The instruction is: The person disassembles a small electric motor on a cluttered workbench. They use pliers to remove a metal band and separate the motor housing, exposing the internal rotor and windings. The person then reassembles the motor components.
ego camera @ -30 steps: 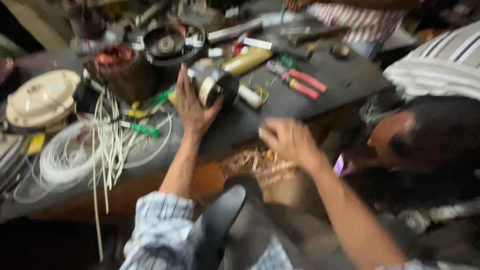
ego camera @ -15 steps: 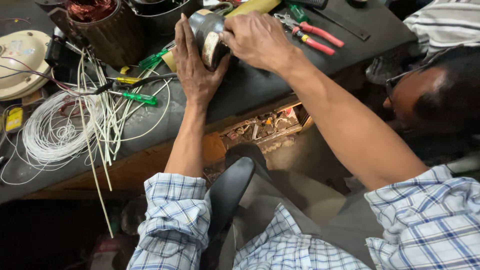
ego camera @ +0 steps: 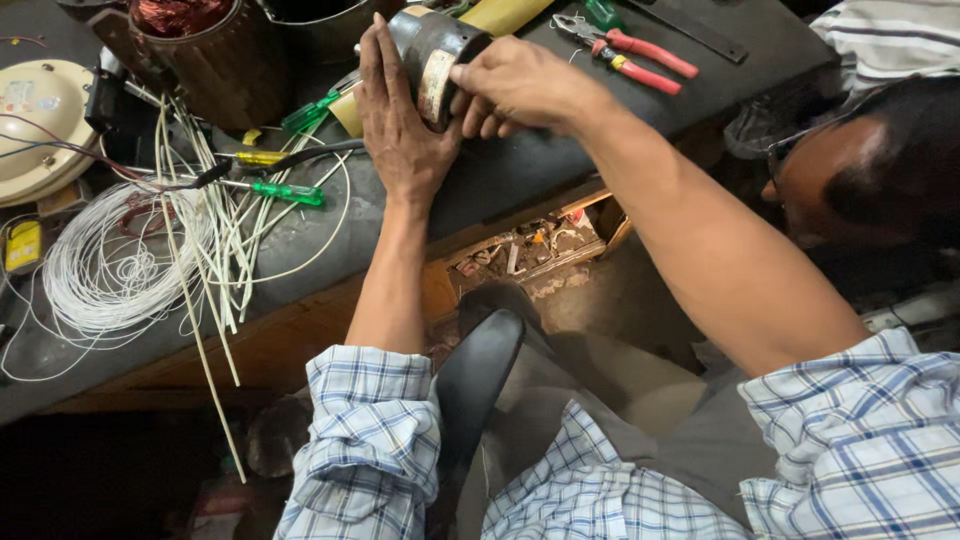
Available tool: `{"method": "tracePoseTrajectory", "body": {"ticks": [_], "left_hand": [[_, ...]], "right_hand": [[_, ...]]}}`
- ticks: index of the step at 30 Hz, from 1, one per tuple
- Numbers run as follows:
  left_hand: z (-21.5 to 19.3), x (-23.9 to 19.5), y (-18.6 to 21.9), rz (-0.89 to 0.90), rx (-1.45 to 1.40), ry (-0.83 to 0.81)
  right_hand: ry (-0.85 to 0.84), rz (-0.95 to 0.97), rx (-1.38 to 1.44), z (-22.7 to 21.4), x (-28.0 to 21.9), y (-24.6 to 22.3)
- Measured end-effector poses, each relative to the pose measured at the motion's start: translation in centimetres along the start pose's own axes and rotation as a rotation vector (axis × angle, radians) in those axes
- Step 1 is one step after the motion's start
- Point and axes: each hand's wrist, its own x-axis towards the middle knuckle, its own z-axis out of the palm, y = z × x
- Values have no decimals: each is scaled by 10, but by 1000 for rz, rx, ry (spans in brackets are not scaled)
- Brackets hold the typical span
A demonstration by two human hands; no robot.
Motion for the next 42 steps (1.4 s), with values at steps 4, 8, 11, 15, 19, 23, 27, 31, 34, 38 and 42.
{"method": "tracePoseTrajectory", "body": {"ticks": [4, 8, 11, 15, 19, 23, 27, 31, 34, 38, 42], "left_hand": [[0, 0, 1, -22, -28, -7], [0, 1, 2, -31, -26, -16], [-2, 2, 5, -46, -64, -15], [-7, 8, 12, -72, -58, 7], [-10, 10, 19, -101, -91, 11], [-15, 9, 20, -117, -89, 6], [-17, 13, 24, -125, -69, 19], [-22, 11, 23, -137, -72, 9], [-16, 13, 24, -84, -92, 60], [-19, 12, 23, -93, -93, 43], [-21, 14, 25, -103, -69, 25]], "right_hand": [[-82, 38, 178, -5, 2, 1], [95, -79, -369, 3, 1, 3], [747, -614, -1294, 12, -6, 3], [465, -319, -891, 12, -13, -9], [329, -100, -640, 3, -15, -20], [489, -134, -892, 6, -17, -18], [497, -105, -905, 6, -14, -15], [318, 35, -632, 7, -9, -13], [266, 81, -482, 0, -11, -9], [453, -18, -764, 6, -10, -11], [454, 3, -738, 11, -15, -13]]}}
